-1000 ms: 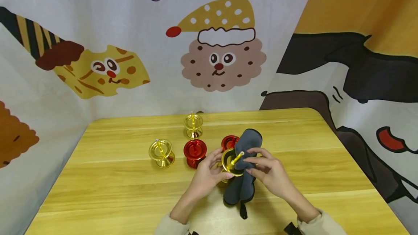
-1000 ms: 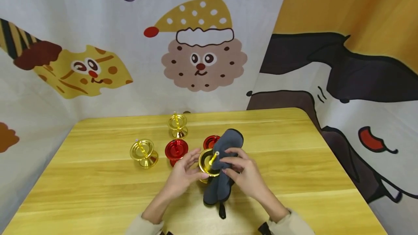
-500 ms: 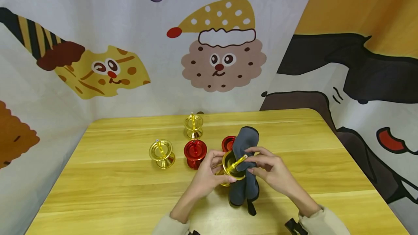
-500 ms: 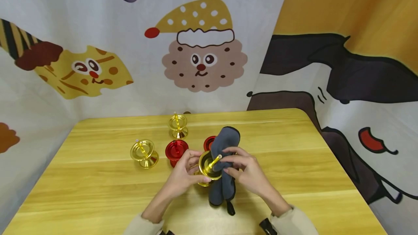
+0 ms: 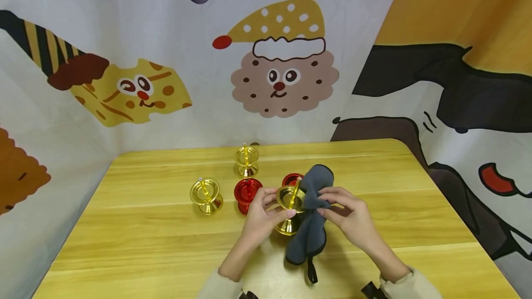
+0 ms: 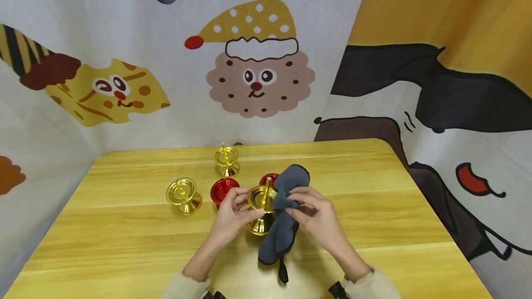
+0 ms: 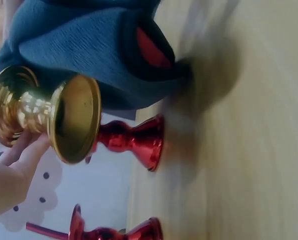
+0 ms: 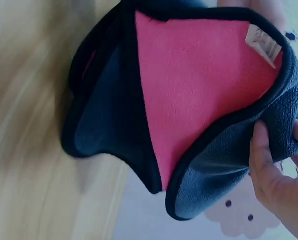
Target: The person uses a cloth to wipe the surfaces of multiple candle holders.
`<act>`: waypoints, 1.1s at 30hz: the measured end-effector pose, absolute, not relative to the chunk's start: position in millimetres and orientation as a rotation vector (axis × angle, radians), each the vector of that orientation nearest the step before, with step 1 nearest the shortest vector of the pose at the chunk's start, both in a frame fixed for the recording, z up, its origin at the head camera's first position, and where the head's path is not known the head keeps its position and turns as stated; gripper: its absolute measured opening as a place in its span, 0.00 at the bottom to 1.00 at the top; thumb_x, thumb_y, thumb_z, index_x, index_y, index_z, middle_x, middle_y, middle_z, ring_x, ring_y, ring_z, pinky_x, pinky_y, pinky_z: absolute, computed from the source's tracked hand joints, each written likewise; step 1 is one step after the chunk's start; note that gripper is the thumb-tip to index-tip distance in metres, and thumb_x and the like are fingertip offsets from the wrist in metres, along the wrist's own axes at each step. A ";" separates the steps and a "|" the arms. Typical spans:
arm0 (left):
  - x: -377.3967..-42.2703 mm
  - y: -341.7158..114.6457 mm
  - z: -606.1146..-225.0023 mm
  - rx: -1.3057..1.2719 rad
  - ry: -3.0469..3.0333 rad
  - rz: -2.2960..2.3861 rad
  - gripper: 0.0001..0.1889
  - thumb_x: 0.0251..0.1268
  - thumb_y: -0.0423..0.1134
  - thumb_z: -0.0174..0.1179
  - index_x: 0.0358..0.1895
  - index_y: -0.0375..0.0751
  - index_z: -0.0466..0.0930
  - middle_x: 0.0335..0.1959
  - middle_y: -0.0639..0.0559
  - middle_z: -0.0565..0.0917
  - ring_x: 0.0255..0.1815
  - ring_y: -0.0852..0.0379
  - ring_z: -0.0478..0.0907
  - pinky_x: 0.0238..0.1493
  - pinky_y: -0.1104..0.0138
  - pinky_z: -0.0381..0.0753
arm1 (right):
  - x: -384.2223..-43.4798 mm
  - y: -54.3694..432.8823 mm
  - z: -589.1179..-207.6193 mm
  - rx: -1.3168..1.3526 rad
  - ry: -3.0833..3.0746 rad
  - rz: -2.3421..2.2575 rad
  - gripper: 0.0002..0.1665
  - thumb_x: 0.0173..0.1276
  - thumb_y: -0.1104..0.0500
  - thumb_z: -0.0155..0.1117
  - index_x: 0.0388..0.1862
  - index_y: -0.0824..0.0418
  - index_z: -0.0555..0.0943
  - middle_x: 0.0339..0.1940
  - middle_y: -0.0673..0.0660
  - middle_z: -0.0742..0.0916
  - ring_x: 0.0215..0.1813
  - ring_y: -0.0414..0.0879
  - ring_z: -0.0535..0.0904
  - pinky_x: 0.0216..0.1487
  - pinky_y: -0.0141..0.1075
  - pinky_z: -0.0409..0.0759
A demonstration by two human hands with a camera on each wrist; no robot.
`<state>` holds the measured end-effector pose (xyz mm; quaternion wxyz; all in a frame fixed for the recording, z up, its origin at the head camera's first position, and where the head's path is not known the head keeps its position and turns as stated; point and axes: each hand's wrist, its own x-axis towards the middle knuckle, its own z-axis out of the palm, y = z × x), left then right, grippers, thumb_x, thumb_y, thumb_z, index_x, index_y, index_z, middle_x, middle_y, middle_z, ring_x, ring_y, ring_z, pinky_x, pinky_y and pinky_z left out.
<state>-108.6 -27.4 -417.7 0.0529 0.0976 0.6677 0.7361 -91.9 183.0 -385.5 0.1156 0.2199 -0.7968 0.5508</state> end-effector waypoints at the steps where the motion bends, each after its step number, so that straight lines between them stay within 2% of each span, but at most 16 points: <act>1: -110.3 -29.0 -416.1 0.266 2.043 2.238 0.29 0.50 0.33 0.68 0.53 0.27 0.63 0.50 0.36 0.76 0.50 0.45 0.75 0.52 0.59 0.74 | -92.1 185.7 -384.3 0.639 -2.317 1.646 0.14 0.51 0.78 0.64 0.38 0.70 0.81 0.44 0.64 0.79 0.43 0.39 0.77 0.37 0.31 0.81; 7: -118.2 -36.3 -404.7 0.132 2.119 2.244 0.28 0.51 0.38 0.68 0.53 0.31 0.65 0.50 0.38 0.76 0.51 0.47 0.74 0.54 0.54 0.71 | -91.0 194.0 -385.7 0.677 -2.291 1.681 0.15 0.50 0.79 0.64 0.39 0.70 0.81 0.45 0.65 0.78 0.44 0.39 0.77 0.36 0.30 0.81; 14: -116.0 -24.9 -401.3 0.171 2.079 2.225 0.27 0.52 0.40 0.67 0.51 0.32 0.67 0.47 0.40 0.77 0.49 0.48 0.74 0.47 0.63 0.77 | -90.6 184.5 -395.0 0.768 -2.283 1.699 0.16 0.51 0.78 0.63 0.40 0.70 0.80 0.45 0.67 0.78 0.46 0.39 0.77 0.39 0.32 0.80; 20: -112.4 -21.3 -404.9 0.165 2.133 2.151 0.19 0.54 0.43 0.65 0.41 0.31 0.75 0.41 0.44 0.79 0.47 0.51 0.76 0.46 0.65 0.77 | -90.5 180.4 -396.0 0.732 -2.275 1.699 0.15 0.50 0.79 0.64 0.39 0.70 0.80 0.44 0.67 0.78 0.45 0.39 0.77 0.39 0.32 0.80; 23: -112.1 -23.8 -406.5 0.286 2.107 2.098 0.17 0.54 0.41 0.66 0.43 0.33 0.78 0.42 0.45 0.79 0.48 0.52 0.77 0.47 0.66 0.77 | -90.6 179.9 -397.2 0.718 -2.271 1.708 0.15 0.50 0.79 0.64 0.38 0.70 0.80 0.43 0.66 0.78 0.45 0.38 0.77 0.40 0.31 0.80; 25: -112.1 -26.6 -408.1 0.390 2.073 2.061 0.19 0.52 0.38 0.67 0.47 0.35 0.77 0.45 0.45 0.78 0.49 0.51 0.76 0.50 0.64 0.75 | -91.0 179.9 -398.1 0.712 -2.254 1.726 0.15 0.50 0.80 0.63 0.37 0.71 0.80 0.43 0.66 0.78 0.44 0.38 0.77 0.40 0.31 0.80; 29: -112.2 -31.9 -412.0 0.575 2.097 1.917 0.30 0.45 0.32 0.71 0.56 0.39 0.71 0.53 0.46 0.74 0.55 0.50 0.72 0.55 0.61 0.71 | -92.2 181.1 -399.1 0.703 -2.209 1.756 0.16 0.49 0.82 0.62 0.38 0.73 0.79 0.42 0.65 0.78 0.45 0.40 0.77 0.39 0.30 0.80; 33: -111.9 -32.6 -415.7 0.644 2.188 1.807 0.37 0.42 0.28 0.71 0.61 0.42 0.67 0.58 0.45 0.71 0.57 0.48 0.71 0.54 0.61 0.72 | -93.1 181.9 -398.7 0.688 -2.219 1.750 0.17 0.51 0.81 0.62 0.41 0.72 0.79 0.43 0.65 0.78 0.46 0.40 0.77 0.39 0.31 0.80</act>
